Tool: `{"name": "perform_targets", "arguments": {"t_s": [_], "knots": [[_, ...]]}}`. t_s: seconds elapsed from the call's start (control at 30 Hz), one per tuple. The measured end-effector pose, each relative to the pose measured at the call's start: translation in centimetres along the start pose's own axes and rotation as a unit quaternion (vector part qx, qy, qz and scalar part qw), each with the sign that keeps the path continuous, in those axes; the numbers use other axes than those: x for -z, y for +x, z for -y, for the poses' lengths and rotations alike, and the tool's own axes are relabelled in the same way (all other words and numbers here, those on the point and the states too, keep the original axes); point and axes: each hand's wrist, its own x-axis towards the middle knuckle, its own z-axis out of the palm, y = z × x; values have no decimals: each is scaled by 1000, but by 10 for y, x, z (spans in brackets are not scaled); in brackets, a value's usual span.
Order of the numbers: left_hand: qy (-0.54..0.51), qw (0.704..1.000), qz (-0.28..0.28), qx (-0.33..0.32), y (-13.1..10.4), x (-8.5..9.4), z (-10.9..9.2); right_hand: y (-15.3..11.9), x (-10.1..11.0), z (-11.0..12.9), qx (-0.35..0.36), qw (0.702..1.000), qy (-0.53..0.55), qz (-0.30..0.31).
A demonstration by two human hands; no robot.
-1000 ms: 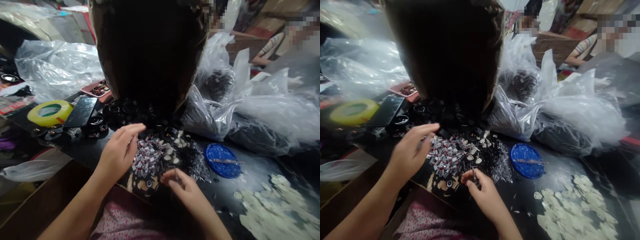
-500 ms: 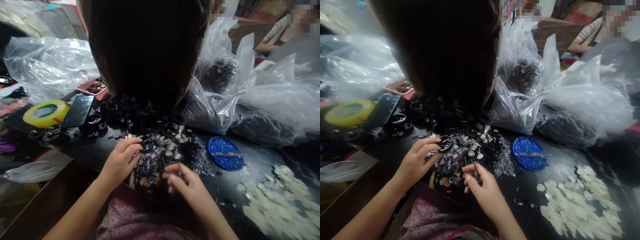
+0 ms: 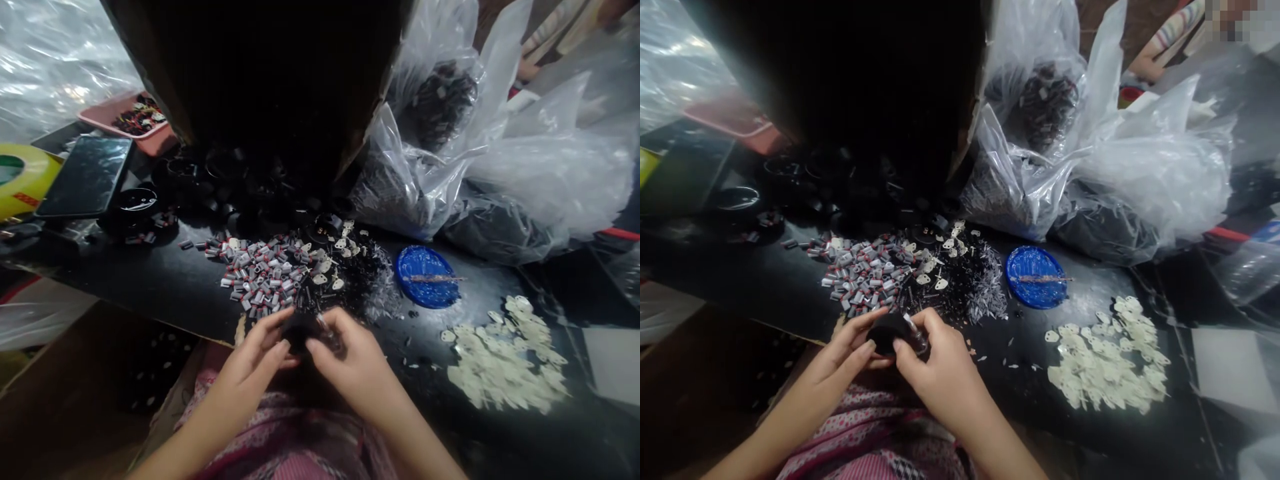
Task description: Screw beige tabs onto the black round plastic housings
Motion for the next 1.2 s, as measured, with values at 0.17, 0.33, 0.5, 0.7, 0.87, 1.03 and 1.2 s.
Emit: {"name": "perform_targets", "arguments": {"t_s": [0.17, 0.33, 0.5, 0.7, 0.87, 1.03, 1.2], "knots": [[-49, 998, -36, 29, -3, 4, -1, 8, -1, 5, 27, 998, -34, 43], [-133, 987, -92, 17, 14, 3, -2, 41, -2, 13, 86, 972, -206, -79], [-159, 983, -89, -21, 35, 4, -13, 66, -7, 17, 115, 910, -384, -107], [-205, 977, -50, -24, 30, 0, -14, 38, 0, 11, 111, 963, -212, -123], [-241, 970, -39, 21, 20, -13, -7, 21, -3, 5, 80, 980, -149, -108], [-281, 958, -35, 33, 17, -14, -7, 20, -11, 2, 70, 989, -78, -107], [-275, 959, -75, 13, 12, -11, -6, 28, -5, 3, 120, 965, -197, -124]]}}
